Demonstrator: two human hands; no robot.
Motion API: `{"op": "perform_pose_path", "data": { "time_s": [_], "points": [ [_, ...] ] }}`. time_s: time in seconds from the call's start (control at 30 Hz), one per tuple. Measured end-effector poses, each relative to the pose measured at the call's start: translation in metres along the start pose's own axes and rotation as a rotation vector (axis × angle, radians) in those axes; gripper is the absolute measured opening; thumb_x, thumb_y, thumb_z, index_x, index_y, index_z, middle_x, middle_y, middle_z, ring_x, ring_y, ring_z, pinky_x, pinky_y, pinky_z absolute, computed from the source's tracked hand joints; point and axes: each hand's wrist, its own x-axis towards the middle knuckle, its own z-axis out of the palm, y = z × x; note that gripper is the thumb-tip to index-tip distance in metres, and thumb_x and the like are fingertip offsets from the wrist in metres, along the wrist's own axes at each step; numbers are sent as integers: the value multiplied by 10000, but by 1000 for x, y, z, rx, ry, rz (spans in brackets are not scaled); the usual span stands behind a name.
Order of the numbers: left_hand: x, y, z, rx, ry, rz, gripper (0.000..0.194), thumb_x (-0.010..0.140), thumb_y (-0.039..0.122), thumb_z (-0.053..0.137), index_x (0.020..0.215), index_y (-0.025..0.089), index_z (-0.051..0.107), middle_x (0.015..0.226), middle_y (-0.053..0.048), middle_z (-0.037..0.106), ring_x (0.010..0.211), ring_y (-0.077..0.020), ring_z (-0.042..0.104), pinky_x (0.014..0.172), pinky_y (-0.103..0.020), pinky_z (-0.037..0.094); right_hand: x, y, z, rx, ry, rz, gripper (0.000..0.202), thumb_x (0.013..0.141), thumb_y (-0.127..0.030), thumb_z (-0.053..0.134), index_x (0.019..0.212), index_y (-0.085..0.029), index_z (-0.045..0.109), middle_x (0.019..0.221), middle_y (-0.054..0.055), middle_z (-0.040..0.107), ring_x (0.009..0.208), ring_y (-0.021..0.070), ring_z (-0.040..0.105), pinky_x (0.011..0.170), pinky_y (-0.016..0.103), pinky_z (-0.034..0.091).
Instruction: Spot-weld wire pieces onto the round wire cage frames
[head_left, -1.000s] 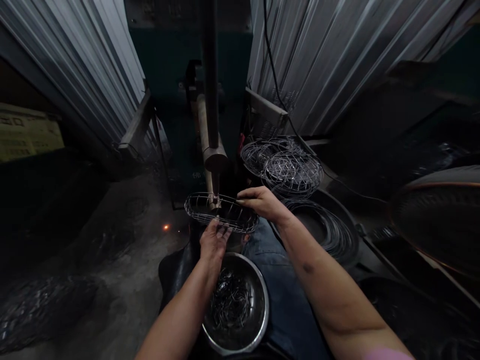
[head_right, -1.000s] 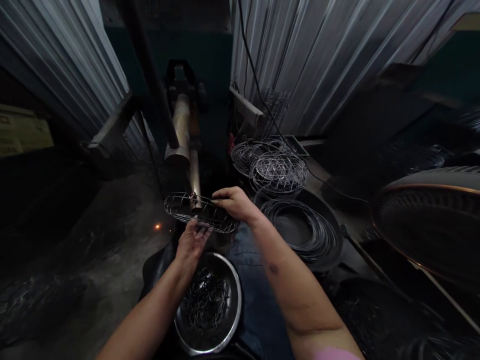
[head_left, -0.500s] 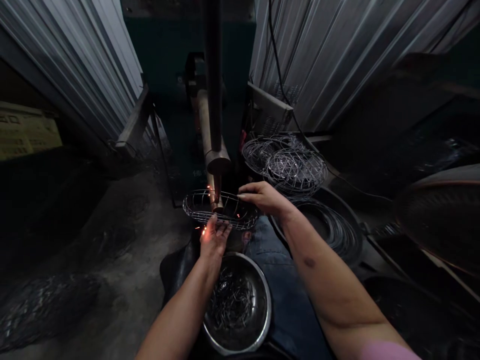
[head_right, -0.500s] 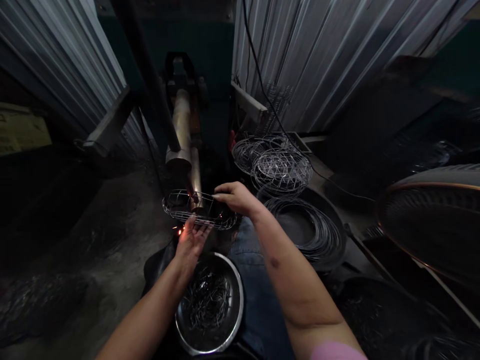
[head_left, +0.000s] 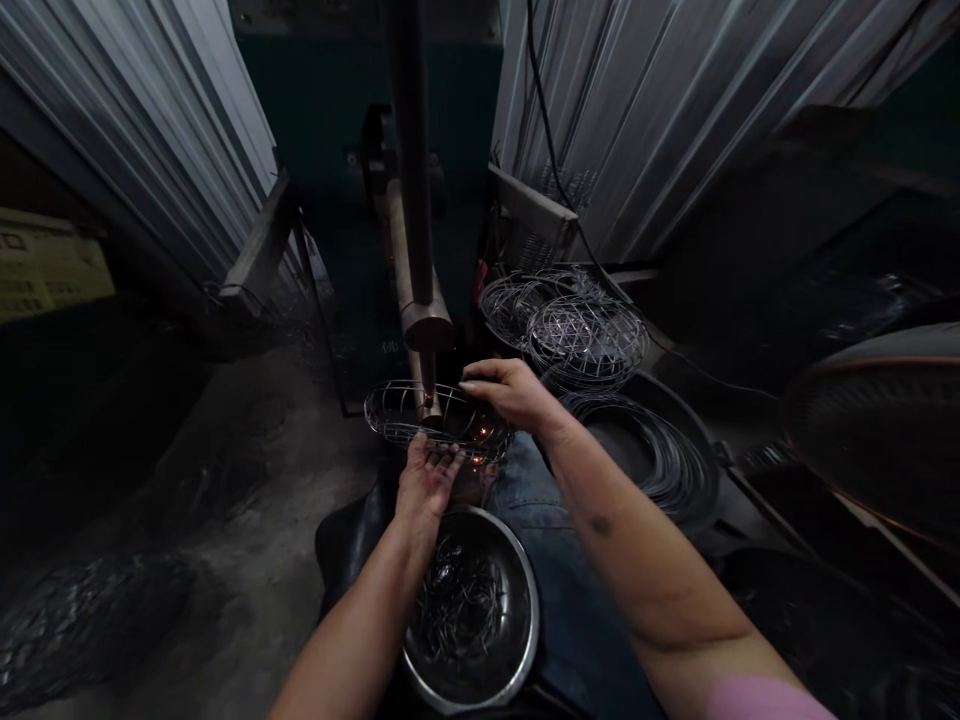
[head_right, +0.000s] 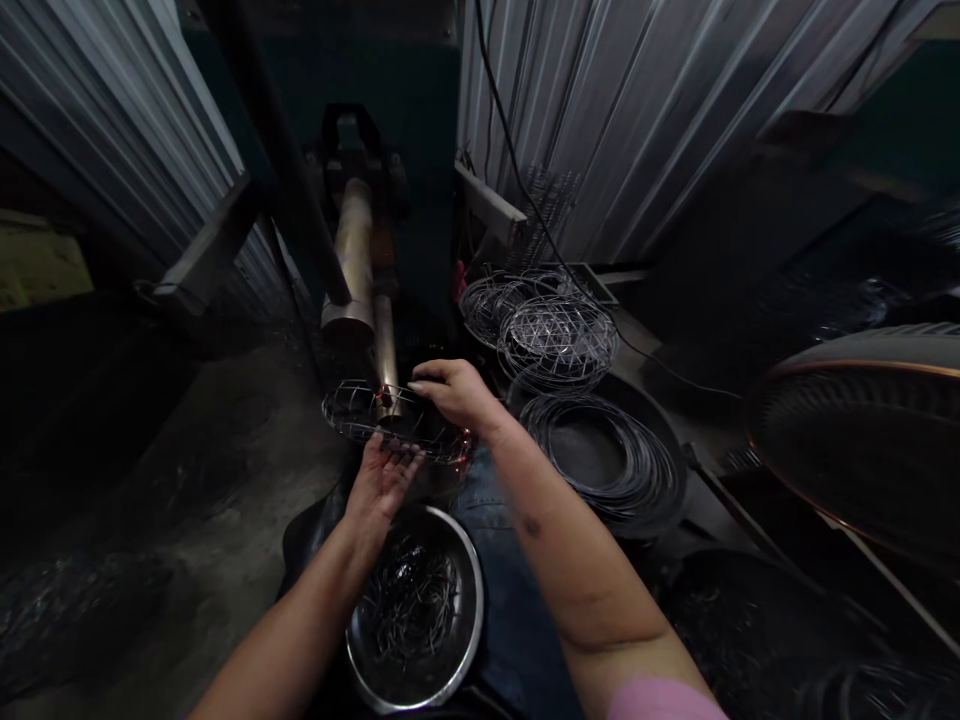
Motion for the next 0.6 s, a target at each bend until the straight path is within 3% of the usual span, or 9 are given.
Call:
{"op": "perform_pose_path", "data": {
  "time_s": [0.1,0.2,0.4,0.6],
  "points": [
    [-2,1,0,-18,-16,-52,200,901,321,555,806,147,532,715,-67,583,693,-191,644,702,-379,582,-19,10,-22,76,-74,114,373,638,-383,742,917,-136,746,756,24,670,684,145,564,649,284,446],
    [-6,1,2,-48,23,-124,247,908,362,544,862,120,537,727,-87,594,673,-195,643,630,-355,586,-32,14,-30,95,-137,223,374,591,-387,775,847,-116,751,612,-2,610,549,108,485,558,273,399],
    [-10,6,7,-101,67,-160,375,905,439,539,976,72,537,737,-115,606,633,-201,640,554,-329,580,-16,2,-8,146,-69,139,265,539,-327,765,719,-134,742,621,-11,614,589,112,496,593,272,399],
    [-2,9,9,-56,36,-155,432,915,479,499,954,52,557,702,-130,611,622,-194,642,579,-303,575,0,-2,2,152,-47,186,228,503,-293,754,666,-138,718,575,-31,575,583,107,477,607,273,393]
  ]
}}
